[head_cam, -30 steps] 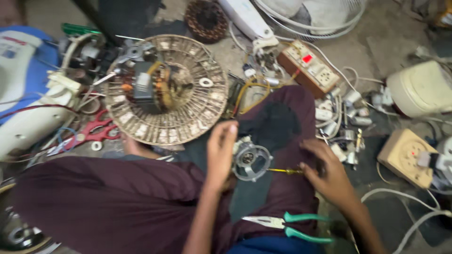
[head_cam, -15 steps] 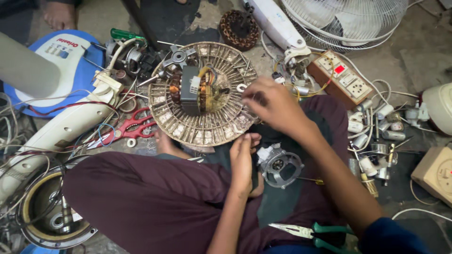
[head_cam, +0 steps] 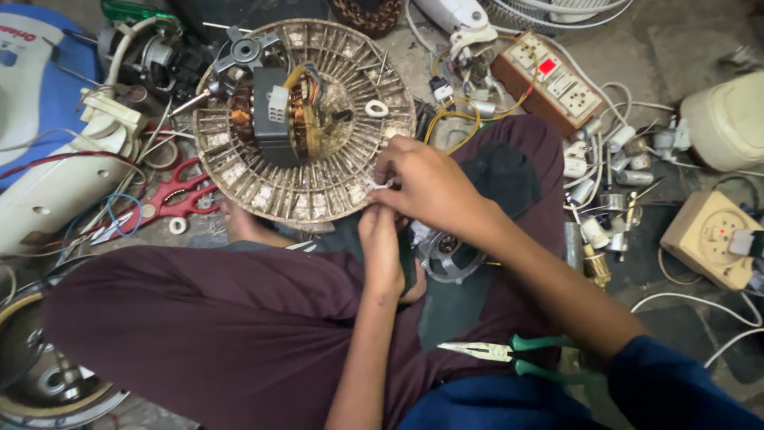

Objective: The person sits on the floor and uses a screwdriver to adjust a small circular metal component, likely a fan capacitor or motor part. They repeatedly insert the screwdriver into the center of the component and turn it while holding the part steady with their other hand.

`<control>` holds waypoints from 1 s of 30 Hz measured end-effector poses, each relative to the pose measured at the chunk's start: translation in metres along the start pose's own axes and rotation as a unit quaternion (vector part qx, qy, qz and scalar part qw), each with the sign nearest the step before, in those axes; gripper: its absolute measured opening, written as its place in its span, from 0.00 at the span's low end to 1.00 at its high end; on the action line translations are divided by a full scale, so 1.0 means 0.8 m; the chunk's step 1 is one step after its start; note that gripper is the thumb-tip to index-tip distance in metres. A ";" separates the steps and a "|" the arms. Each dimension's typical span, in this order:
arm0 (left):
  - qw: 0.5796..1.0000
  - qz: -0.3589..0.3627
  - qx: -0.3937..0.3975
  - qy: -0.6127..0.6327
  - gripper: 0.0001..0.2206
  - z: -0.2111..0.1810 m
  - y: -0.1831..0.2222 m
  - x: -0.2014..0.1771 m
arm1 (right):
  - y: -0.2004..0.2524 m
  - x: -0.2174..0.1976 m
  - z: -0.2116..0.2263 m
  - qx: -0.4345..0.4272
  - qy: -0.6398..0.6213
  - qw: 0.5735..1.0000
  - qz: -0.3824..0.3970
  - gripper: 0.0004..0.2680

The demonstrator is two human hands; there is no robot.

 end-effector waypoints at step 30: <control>0.976 0.214 0.002 -0.040 0.08 -0.037 0.041 0.062 | 0.128 -0.036 -0.089 0.112 -0.297 0.945 -0.080 0.06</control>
Point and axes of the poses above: each hand's wrist, its own y-axis away from the middle knuckle, its own x-axis out of the palm, z = x × y, the point moved 7 cm from there along -y, towards the middle knuckle, and after that the axes turned 9 degrees about x, right-handed, at the moved point
